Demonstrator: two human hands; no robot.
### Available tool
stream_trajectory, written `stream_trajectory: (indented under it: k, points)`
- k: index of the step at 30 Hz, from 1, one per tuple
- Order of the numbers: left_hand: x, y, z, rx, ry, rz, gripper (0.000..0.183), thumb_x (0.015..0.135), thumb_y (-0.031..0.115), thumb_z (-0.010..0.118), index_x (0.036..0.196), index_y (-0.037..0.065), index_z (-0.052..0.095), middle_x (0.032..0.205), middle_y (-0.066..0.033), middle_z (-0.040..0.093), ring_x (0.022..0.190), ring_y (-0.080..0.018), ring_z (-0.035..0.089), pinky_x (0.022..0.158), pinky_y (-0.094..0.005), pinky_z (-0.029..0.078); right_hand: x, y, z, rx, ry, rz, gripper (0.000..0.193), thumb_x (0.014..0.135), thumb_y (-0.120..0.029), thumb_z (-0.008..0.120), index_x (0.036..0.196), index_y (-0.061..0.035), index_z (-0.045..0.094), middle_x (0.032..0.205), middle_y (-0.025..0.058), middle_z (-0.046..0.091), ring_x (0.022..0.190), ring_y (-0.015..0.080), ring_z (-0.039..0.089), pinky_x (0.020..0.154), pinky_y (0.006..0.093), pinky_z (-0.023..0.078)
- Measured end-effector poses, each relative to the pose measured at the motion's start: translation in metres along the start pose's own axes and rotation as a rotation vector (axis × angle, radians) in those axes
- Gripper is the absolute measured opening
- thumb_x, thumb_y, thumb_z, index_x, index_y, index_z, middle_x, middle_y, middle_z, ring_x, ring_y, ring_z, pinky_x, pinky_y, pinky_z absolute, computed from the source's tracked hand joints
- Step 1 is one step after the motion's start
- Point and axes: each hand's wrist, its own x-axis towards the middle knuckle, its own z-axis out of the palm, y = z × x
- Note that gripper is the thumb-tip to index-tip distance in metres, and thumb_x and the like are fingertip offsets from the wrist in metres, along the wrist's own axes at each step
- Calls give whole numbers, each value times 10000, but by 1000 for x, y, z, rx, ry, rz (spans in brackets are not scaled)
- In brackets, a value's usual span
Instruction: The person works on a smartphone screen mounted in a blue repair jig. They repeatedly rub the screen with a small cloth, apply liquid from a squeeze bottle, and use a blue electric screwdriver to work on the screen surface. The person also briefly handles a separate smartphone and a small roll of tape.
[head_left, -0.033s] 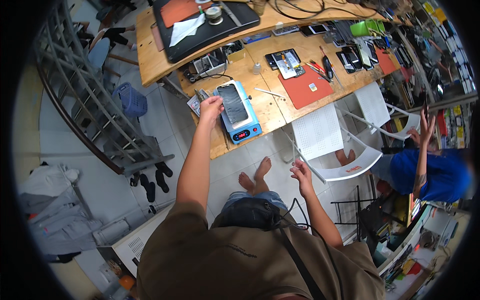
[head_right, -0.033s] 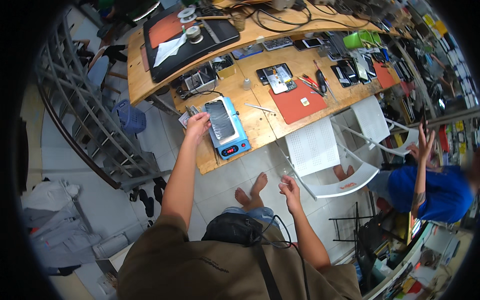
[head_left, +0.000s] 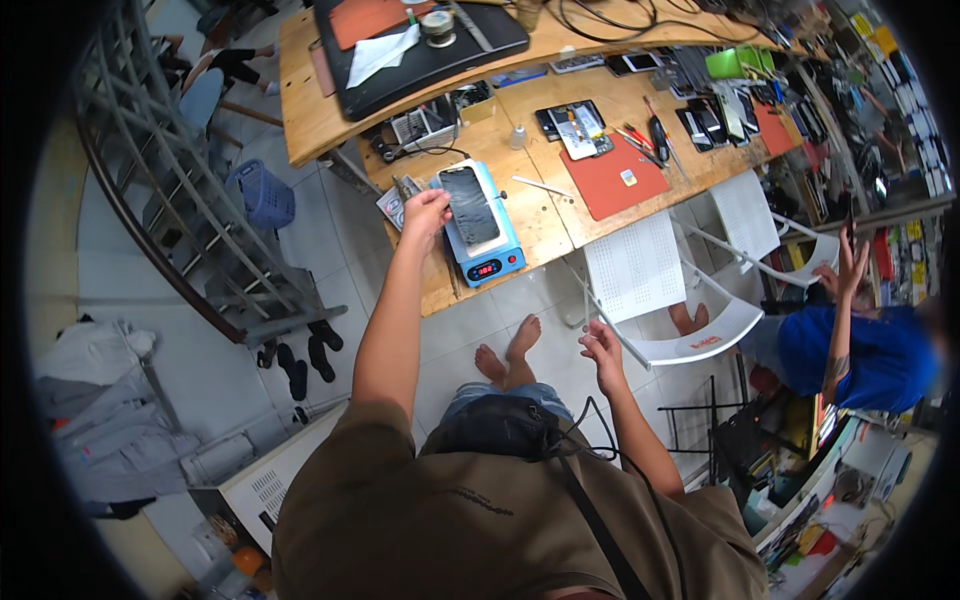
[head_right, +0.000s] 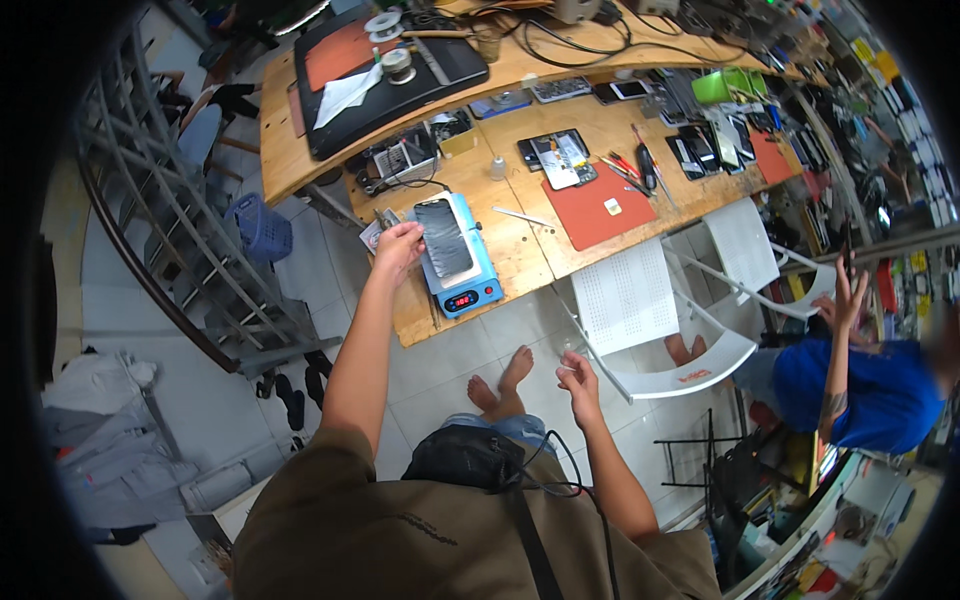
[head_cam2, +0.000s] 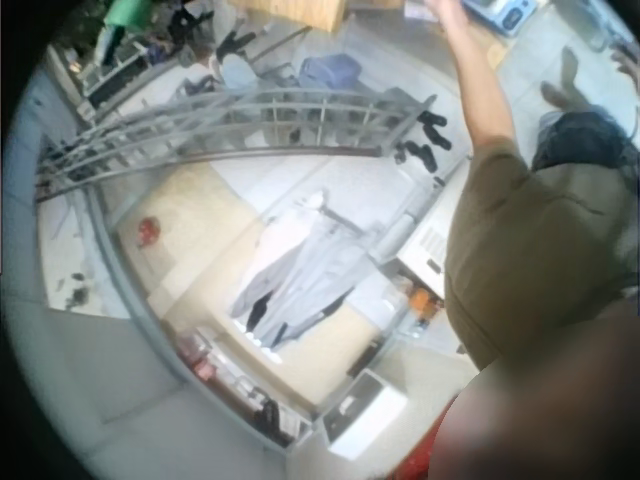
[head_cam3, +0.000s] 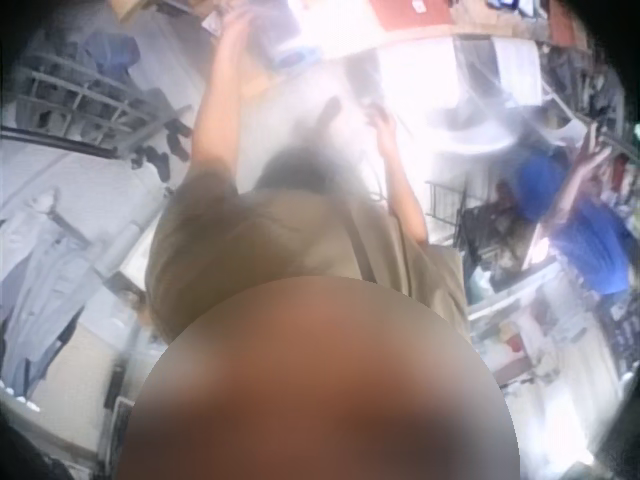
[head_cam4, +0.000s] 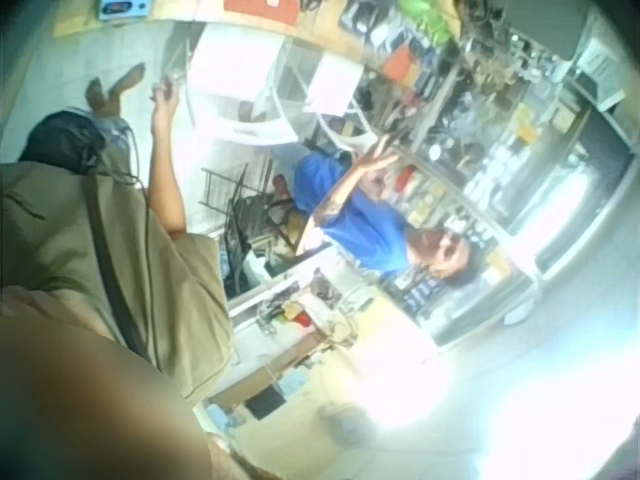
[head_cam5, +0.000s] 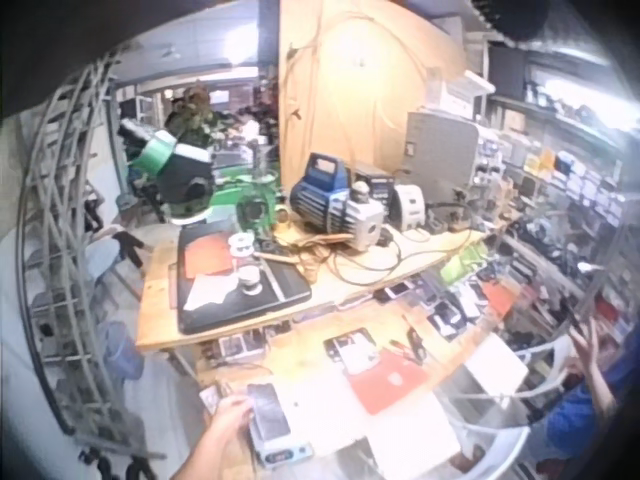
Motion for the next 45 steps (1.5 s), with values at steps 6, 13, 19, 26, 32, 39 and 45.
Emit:
stream_trajectory:
  k: [6,13,19,26,32,39,45]
  points:
    - [1,15,6,-3,-81,-28,164,934,106,714,1073,43,654,902,-13,656,748,-109,629,666,-248,567,9,-10,8,-67,-72,-1,542,920,-257,695,1391,-44,531,1292,131,583,1090,194,585,866,329,504]
    - [3,22,23,107,-60,5,203,907,81,734,1087,22,661,901,-30,654,728,-106,627,638,-228,559,12,-6,2,-167,-82,2,462,958,-185,618,1392,-65,512,1261,56,608,1057,164,634,826,296,518]
    - [35,-13,8,283,95,158,218,875,27,727,1081,-1,659,898,-72,684,710,-134,638,612,-262,546,13,-3,3,-169,-97,13,480,938,-197,653,1381,-62,528,1273,83,600,1075,178,620,836,308,516]
    - [32,-32,14,517,279,316,216,836,94,770,1021,13,693,869,-91,709,678,-163,673,573,-302,564,12,-11,10,-140,-79,14,535,916,-241,703,1377,-31,532,1296,139,584,1096,210,593,857,336,512]
    - [21,-21,22,360,285,156,169,838,64,756,968,-6,673,837,-92,702,644,-161,669,540,-302,584,11,-10,13,-125,-77,2,519,914,-238,713,1361,-34,548,1265,109,592,1057,187,594,834,318,510]
    - [5,-4,25,272,290,59,104,851,24,732,924,7,659,786,-68,674,627,-137,650,530,-279,592,8,-6,14,-118,-68,13,516,909,-247,729,1348,-33,561,1223,81,600,1013,161,595,813,304,509]
    - [-20,-9,24,706,378,546,126,867,123,712,918,10,690,850,-211,708,760,-405,686,723,-462,536,8,-7,14,-113,-48,20,494,918,-222,721,1345,-31,563,1216,78,603,1008,157,602,806,301,511]
